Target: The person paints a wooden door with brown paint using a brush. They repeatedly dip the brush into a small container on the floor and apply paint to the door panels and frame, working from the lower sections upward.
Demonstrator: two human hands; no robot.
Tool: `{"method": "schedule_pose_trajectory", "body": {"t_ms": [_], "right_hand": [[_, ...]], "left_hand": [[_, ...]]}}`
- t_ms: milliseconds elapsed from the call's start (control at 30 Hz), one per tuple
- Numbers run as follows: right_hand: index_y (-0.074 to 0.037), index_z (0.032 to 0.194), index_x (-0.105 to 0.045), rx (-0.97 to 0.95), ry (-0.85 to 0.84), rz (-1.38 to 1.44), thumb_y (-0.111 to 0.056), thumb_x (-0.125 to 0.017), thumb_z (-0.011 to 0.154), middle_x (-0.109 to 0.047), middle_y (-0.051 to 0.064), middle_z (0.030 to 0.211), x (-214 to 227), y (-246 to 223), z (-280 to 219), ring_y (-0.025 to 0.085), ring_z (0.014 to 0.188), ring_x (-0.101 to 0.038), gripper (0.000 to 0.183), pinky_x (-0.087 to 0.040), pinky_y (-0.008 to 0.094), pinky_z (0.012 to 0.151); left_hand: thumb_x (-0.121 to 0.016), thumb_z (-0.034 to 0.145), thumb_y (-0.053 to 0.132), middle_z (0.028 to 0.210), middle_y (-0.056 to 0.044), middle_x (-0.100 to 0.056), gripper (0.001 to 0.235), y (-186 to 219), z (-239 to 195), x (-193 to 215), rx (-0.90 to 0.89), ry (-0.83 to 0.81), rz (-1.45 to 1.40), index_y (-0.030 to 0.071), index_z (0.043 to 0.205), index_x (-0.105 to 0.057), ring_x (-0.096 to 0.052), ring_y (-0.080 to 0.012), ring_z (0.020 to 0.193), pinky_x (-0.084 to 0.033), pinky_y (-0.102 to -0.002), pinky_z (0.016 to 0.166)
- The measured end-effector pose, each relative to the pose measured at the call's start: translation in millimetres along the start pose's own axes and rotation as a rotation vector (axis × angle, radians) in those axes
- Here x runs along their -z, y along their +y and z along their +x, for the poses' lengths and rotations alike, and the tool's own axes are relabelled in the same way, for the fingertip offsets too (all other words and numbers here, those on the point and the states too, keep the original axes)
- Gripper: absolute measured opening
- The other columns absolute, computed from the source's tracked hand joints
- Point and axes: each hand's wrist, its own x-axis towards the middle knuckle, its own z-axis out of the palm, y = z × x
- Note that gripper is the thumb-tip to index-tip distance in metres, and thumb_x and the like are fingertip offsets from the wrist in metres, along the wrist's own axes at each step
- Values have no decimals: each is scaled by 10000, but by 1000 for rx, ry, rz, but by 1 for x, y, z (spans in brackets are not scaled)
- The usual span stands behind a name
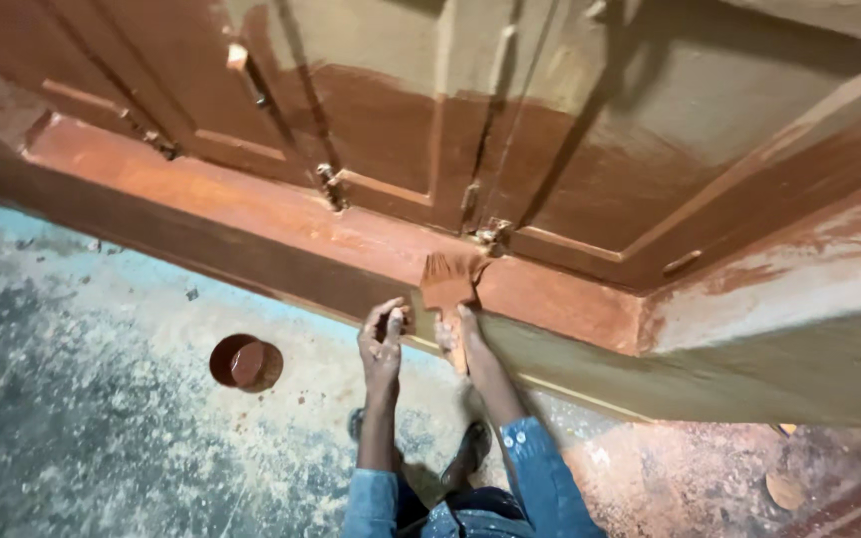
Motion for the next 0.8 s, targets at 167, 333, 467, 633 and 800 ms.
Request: {"method": "schedule_pose_trajectory", "body": {"t_ms": [167, 333, 467, 633, 800], "right_hand": [[-80, 977, -535, -230, 147, -34, -645, -433, 983, -424, 4, 681, -5, 40, -15, 138, 534, -391, 574, -332, 276, 460], [-86, 944, -551, -244, 266, -6, -716, -387, 929, -419, 17, 604, -16, 46, -26, 161, 438, -368, 651, -313, 301, 376], [-83, 946, -575, -239, 355, 55, -757, -354, 899, -414, 17, 561, -35, 83, -28, 171, 382, -354, 711, -304, 311, 328], [-100, 892, -537, -170, 279, -9, -696, -439, 925, -399, 8, 547, -81, 164, -14, 166, 375, -344, 605, -287, 319, 331], [-123, 882, -527, -270, 339, -147, -674, -466, 960, -413, -18, 562, -116, 223, 3, 119, 386, -339, 560, -258, 263, 336]], "left_hand": [[-648, 998, 267, 1050, -70, -752, 326, -5, 2, 61, 29, 109, -74, 36, 1220, -706, -662, -129, 924, -533, -293, 810], [-658, 994, 273, 1035, -83, -759, 339, 1, 3, 133, 56, 179, -79, 25, 1221, -706, -663, -136, 899, -532, -300, 794], [-640, 1019, 259, 1066, -97, -752, 351, 1, -3, 199, -9, 76, -17, 2, 1250, -701, -656, -141, 914, -534, -299, 830], [-633, 990, 197, 1176, -91, -720, 370, 6, -3, 275, -7, -9, 85, 5, 1306, -642, -645, -105, 1002, -517, -268, 903], [-655, 986, 154, 1193, -95, -667, 390, -12, -2, 329, -34, -23, 96, -6, 1341, -625, -586, -106, 972, -485, -254, 868]]}}
